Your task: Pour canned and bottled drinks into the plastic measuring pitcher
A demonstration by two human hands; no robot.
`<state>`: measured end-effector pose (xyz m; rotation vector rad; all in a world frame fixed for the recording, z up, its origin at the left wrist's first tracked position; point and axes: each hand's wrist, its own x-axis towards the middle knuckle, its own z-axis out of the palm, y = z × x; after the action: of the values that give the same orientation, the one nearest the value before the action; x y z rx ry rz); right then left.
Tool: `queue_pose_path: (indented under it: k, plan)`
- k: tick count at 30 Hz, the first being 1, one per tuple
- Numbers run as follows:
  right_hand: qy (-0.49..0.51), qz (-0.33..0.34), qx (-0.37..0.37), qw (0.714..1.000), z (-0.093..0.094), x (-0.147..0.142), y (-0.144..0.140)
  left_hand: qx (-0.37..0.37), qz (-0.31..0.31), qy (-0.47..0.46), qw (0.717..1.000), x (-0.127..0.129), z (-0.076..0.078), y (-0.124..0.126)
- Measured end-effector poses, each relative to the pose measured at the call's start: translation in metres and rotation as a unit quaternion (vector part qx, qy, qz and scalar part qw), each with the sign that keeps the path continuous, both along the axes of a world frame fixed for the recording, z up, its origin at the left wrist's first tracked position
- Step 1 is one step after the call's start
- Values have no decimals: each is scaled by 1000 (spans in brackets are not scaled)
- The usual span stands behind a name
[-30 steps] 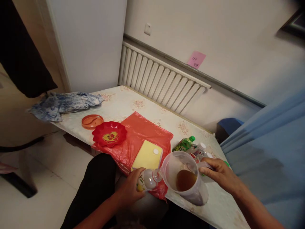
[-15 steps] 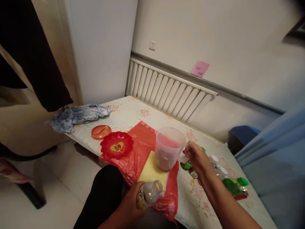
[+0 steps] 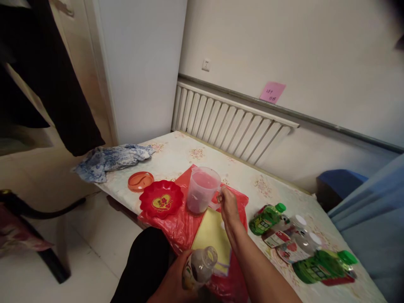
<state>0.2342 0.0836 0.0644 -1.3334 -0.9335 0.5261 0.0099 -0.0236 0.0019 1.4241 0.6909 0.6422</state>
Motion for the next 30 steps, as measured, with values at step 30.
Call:
queue_pose_path:
  k: [30]
  plan:
    - [-334,69,-258,904,-66,57,-87,86,-8,96,992,13,6,-3]
